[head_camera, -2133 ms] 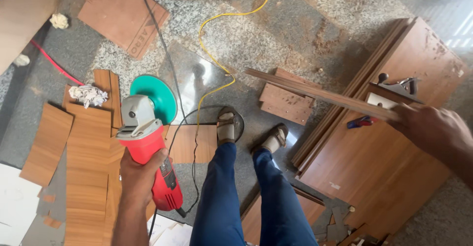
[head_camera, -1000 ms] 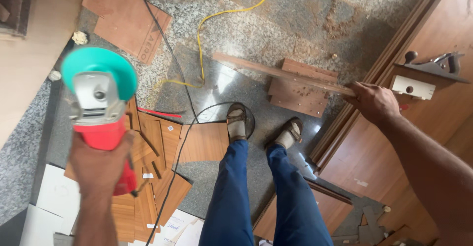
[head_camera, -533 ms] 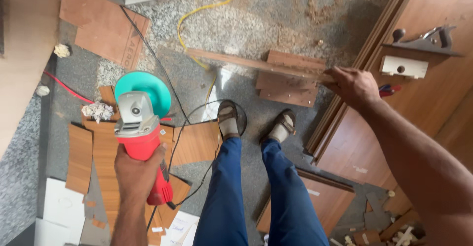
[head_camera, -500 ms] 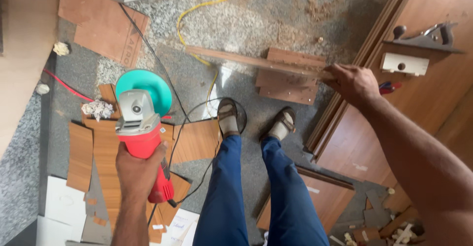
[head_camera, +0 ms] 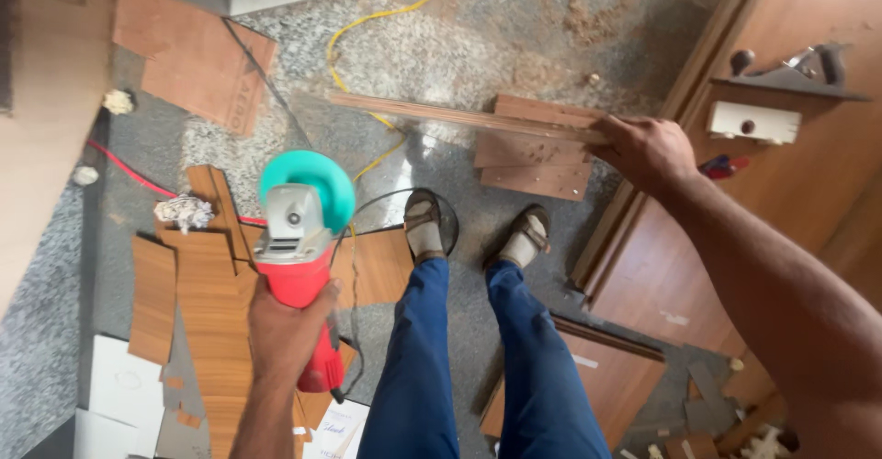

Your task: The person sands the edge of a wood panel using a handheld power sander.

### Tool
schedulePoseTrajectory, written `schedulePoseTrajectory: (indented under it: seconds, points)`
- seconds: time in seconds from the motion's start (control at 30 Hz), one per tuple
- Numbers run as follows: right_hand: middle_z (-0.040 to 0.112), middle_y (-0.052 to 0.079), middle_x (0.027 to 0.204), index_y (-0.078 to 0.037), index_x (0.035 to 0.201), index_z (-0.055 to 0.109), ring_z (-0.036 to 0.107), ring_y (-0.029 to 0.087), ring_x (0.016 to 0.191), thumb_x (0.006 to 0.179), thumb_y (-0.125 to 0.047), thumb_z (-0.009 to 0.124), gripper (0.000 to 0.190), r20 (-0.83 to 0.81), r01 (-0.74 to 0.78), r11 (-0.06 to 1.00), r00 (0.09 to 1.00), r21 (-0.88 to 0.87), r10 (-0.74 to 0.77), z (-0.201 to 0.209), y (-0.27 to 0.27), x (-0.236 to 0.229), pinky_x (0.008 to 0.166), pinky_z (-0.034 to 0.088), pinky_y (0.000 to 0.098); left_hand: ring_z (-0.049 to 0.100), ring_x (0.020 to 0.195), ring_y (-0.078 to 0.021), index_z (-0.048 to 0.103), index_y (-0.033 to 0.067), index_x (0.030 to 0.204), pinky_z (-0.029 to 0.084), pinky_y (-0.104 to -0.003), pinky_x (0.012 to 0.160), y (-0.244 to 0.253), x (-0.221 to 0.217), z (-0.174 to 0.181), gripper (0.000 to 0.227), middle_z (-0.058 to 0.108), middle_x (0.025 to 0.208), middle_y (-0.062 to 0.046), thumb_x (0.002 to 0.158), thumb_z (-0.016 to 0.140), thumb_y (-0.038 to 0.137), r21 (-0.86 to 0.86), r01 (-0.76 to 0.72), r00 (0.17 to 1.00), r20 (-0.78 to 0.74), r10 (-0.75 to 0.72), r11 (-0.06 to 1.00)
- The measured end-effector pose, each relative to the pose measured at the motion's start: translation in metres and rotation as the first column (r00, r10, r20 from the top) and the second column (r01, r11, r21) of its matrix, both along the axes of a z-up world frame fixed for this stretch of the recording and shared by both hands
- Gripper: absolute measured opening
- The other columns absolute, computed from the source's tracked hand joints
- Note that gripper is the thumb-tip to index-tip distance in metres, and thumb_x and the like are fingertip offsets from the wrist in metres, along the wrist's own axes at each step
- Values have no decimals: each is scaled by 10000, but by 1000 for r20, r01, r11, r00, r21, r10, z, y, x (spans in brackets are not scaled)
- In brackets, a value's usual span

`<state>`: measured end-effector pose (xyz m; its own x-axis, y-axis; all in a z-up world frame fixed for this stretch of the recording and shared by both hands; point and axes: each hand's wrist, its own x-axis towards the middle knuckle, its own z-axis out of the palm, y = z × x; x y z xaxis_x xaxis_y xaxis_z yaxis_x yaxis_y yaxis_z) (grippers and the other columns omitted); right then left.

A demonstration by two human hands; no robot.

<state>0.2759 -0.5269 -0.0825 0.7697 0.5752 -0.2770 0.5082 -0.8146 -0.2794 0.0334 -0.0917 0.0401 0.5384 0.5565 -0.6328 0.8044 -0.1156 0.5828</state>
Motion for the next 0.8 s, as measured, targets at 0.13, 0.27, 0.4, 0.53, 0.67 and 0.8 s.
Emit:
schedulePoseTrajectory:
  seconds: [0.13,0.27,0.4,0.53,0.67,0.8]
  points:
    - [781,17,983,-209,1209,696,740,170,737,979,-433,684,321,-26,2,995,1000,-96,-4,-4,-2,-5,588,604,352,705,781,-160,625,14,1177,578,-322,689,-5,-1,-4,476,743,968,-85,771,841,139,32,71,996,51,-72,997]
    - [752,14,856,-169,1154,691,678,130,629,1037,-437,645,296,-11,-29,999,1000,-31,29,-1,19,6,535,569,320,703,800,-178,614,22,1186,581,-339,698,-12,1,-10,496,739,974,-92,759,836,142,-13,42,999,3,-42,999]
    - [732,28,814,-159,1100,686,633,134,521,1048,-431,616,286,-49,-78,989,996,-125,72,12,52,11,408,527,316,711,823,-174,625,22,1181,587,-336,718,-15,-4,-14,508,746,979,-94,741,846,147,-3,83,996,42,-83,997]
    - [722,51,767,-131,1063,684,638,146,528,1027,-446,628,322,-56,-117,973,993,-199,108,24,82,23,404,523,308,726,844,-169,624,23,1180,579,-328,752,-16,-4,-15,517,754,993,-90,742,857,166,35,101,995,16,-101,994]
    - [722,71,752,-120,1076,686,649,146,538,1041,-436,629,324,-76,-114,974,992,-197,101,28,94,26,408,527,313,722,806,-176,615,37,1185,593,-338,713,-12,-6,-10,522,749,979,-90,736,844,174,-26,38,999,-27,-38,999]
    - [728,55,793,-114,1041,691,641,147,532,1022,-435,642,325,-45,-109,987,994,-117,104,31,99,28,421,524,315,721,752,-218,609,44,1196,597,-373,670,-1,-6,-9,527,750,944,-120,739,841,168,-25,-19,985,-171,15,999]
